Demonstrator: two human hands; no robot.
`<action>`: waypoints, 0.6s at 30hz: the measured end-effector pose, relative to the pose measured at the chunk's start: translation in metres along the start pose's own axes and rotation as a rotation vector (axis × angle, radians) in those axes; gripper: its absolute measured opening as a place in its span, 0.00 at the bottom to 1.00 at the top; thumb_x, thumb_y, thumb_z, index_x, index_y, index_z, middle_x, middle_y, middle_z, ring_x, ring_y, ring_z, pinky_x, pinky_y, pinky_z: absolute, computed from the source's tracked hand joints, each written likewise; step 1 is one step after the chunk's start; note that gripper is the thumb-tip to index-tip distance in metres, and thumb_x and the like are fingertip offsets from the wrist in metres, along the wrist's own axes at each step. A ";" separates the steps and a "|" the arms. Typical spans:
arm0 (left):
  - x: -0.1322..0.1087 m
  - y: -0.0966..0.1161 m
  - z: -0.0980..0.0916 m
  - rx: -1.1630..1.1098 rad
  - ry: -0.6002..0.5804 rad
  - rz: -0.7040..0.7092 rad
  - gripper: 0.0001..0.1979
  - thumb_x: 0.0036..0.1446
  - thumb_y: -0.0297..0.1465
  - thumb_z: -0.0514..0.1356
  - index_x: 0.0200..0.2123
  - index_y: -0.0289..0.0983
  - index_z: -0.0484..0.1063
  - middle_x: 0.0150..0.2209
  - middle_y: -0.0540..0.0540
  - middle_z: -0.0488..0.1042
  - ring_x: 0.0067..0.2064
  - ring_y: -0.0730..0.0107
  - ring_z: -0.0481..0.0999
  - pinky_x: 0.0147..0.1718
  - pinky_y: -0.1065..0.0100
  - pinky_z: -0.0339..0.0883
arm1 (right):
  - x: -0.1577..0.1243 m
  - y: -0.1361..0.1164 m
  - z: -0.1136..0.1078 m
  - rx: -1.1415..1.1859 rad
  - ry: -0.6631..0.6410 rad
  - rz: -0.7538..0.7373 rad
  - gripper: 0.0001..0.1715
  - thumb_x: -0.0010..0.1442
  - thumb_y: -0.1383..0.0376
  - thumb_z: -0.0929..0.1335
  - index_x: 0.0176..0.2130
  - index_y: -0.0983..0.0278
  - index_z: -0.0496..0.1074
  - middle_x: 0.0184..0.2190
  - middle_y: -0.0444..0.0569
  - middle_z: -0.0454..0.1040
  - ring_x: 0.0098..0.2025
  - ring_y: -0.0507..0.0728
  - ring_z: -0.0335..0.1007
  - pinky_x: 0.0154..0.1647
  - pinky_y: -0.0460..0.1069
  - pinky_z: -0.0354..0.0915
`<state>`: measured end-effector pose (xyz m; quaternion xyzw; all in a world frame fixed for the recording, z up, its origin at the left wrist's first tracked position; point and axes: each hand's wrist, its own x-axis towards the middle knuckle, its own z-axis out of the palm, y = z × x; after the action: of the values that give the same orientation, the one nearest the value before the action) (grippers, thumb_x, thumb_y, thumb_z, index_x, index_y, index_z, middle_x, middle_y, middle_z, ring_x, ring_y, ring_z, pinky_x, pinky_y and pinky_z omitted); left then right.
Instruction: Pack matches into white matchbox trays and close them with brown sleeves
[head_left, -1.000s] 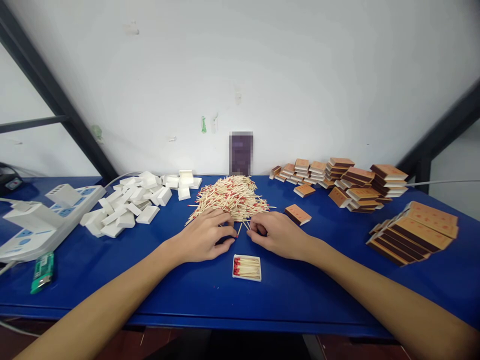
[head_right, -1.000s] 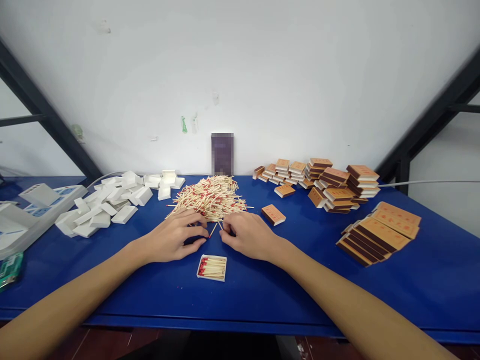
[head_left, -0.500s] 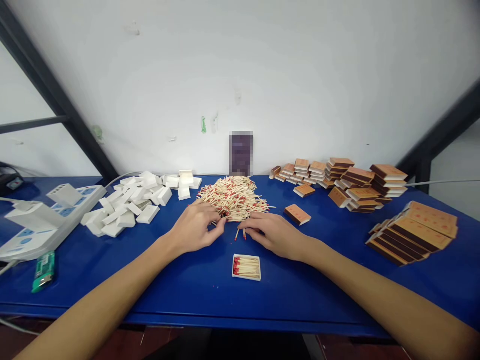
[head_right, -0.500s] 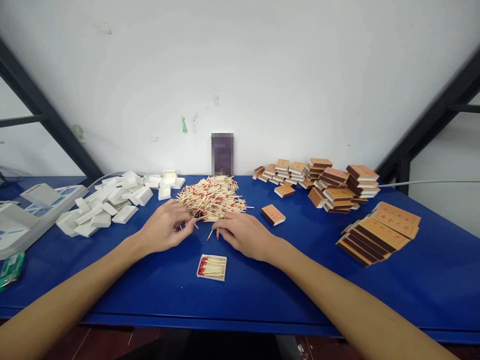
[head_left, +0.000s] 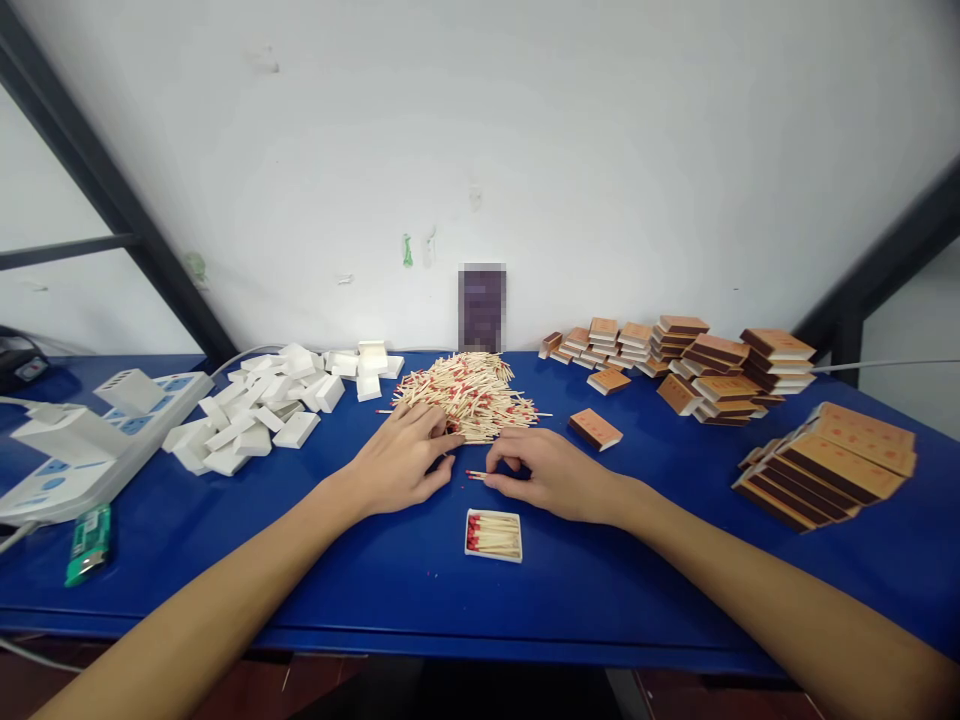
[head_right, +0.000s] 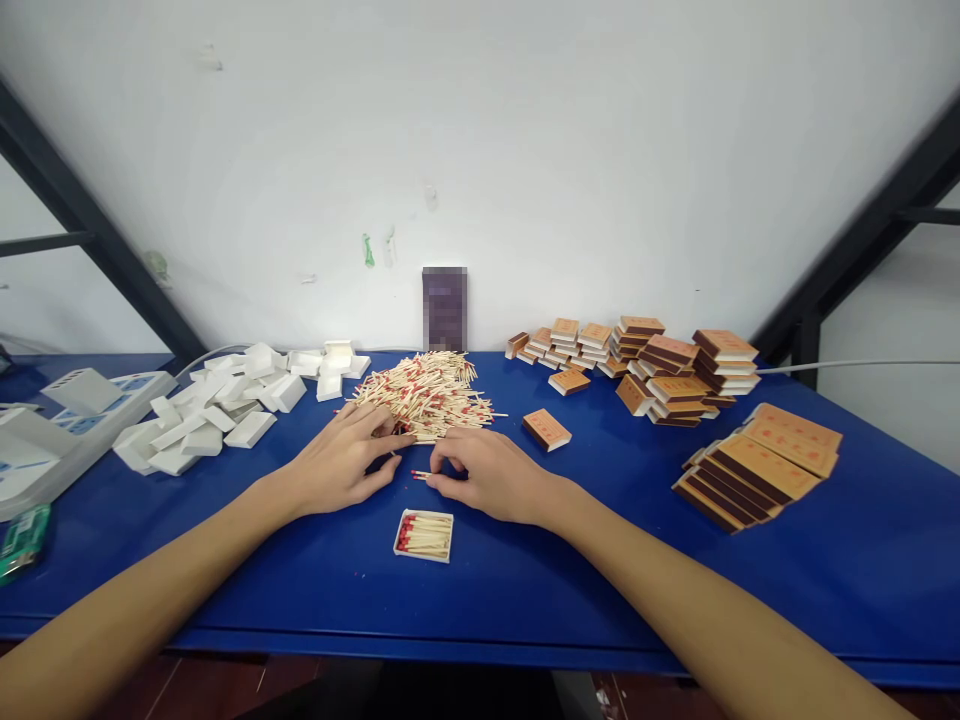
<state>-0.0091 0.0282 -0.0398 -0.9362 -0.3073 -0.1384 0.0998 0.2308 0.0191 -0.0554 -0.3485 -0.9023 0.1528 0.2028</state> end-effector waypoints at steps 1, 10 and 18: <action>0.000 0.000 0.000 -0.001 -0.001 0.005 0.15 0.62 0.31 0.53 0.48 0.39 0.75 0.37 0.44 0.66 0.40 0.61 0.66 0.43 0.59 0.59 | 0.000 0.001 0.000 -0.006 0.018 0.015 0.08 0.65 0.61 0.65 0.36 0.63 0.72 0.27 0.43 0.67 0.30 0.52 0.62 0.32 0.46 0.56; 0.000 0.001 0.000 -0.032 -0.021 0.017 0.15 0.63 0.31 0.53 0.49 0.38 0.75 0.38 0.43 0.68 0.42 0.60 0.66 0.43 0.58 0.59 | 0.003 0.014 0.000 -0.158 0.101 0.107 0.06 0.63 0.69 0.65 0.35 0.63 0.72 0.27 0.44 0.67 0.30 0.52 0.62 0.33 0.47 0.55; 0.000 -0.001 0.004 -0.120 -0.021 -0.034 0.12 0.64 0.31 0.54 0.46 0.38 0.74 0.39 0.44 0.68 0.44 0.61 0.66 0.45 0.60 0.60 | 0.004 0.011 0.002 -0.105 0.098 0.097 0.04 0.60 0.69 0.66 0.33 0.63 0.72 0.25 0.43 0.67 0.29 0.52 0.62 0.32 0.47 0.55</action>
<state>-0.0091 0.0298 -0.0433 -0.9365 -0.3153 -0.1486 0.0382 0.2338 0.0296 -0.0604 -0.4091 -0.8800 0.0977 0.2208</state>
